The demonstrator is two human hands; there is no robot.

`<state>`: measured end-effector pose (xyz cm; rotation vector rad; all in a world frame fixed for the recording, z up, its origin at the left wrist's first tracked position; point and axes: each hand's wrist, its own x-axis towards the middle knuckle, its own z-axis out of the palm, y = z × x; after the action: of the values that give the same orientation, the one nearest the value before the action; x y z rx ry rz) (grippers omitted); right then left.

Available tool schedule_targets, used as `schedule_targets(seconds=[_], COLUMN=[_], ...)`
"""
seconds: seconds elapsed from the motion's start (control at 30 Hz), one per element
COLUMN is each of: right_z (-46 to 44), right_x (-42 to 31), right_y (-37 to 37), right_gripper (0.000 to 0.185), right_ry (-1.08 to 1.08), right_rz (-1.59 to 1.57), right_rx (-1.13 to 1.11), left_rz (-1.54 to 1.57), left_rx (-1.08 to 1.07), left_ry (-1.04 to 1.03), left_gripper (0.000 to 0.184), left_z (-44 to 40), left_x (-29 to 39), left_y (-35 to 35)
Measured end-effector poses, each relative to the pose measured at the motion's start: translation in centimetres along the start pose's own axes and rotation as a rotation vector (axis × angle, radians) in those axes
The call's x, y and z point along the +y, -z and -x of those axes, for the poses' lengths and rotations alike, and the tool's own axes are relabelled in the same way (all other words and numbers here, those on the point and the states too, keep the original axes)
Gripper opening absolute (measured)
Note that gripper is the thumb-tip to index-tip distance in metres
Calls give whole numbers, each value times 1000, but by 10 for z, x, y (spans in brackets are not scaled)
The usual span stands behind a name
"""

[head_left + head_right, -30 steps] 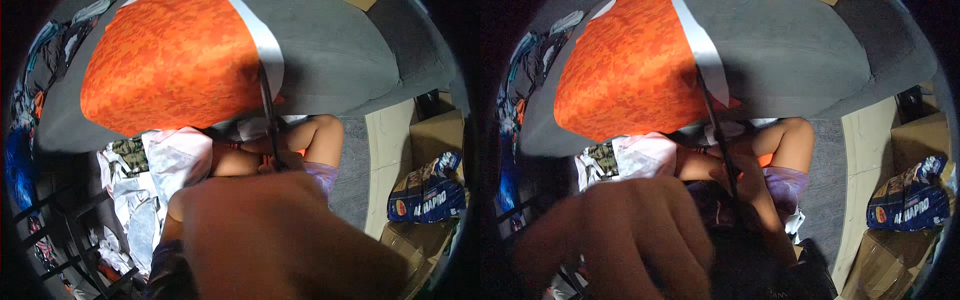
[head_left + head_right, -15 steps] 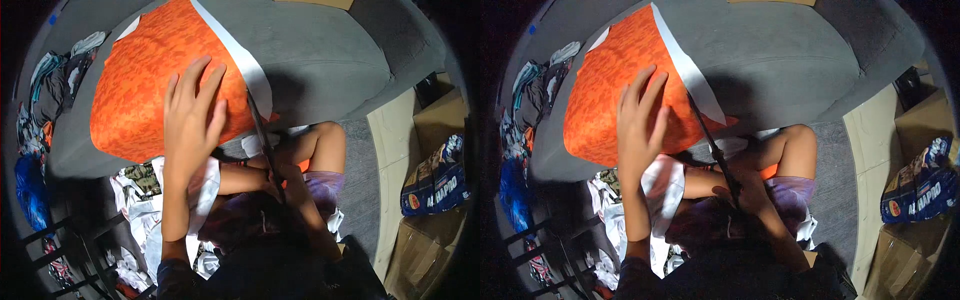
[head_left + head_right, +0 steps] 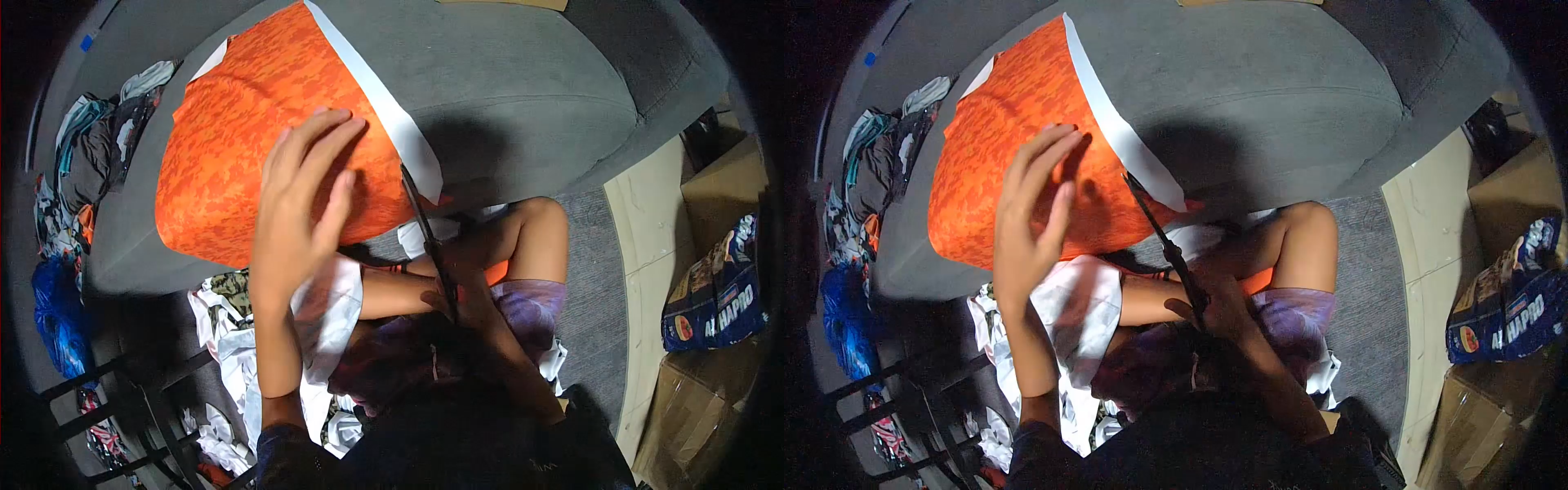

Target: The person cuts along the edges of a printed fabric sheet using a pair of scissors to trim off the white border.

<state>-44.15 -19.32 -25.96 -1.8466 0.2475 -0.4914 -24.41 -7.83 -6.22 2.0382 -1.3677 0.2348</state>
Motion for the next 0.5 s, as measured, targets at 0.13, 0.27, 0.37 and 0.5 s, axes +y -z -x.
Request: schedule_targets(seconds=[0.13, 0.27, 0.37, 0.5], right_z=[-5, -3, 0, 0], right_x=[9, 27, 45, 60], right_y=[-1, -3, -1, 1], right_gripper=[39, 40, 40, 40], right_ry=[11, -188, -314, -562], right_rz=[56, -96, -117, -173], right_rx=[-5, -50, -117, -246], left_rz=[122, 179, 113, 0], left_rx=[-21, -33, -1, 1], left_ry=[-42, -88, -139, -225], left_gripper=[35, 31, 29, 28], left_z=[-24, -34, -35, -34], left_x=[-15, -27, -33, -32], left_y=[7, 3, -3, -5])
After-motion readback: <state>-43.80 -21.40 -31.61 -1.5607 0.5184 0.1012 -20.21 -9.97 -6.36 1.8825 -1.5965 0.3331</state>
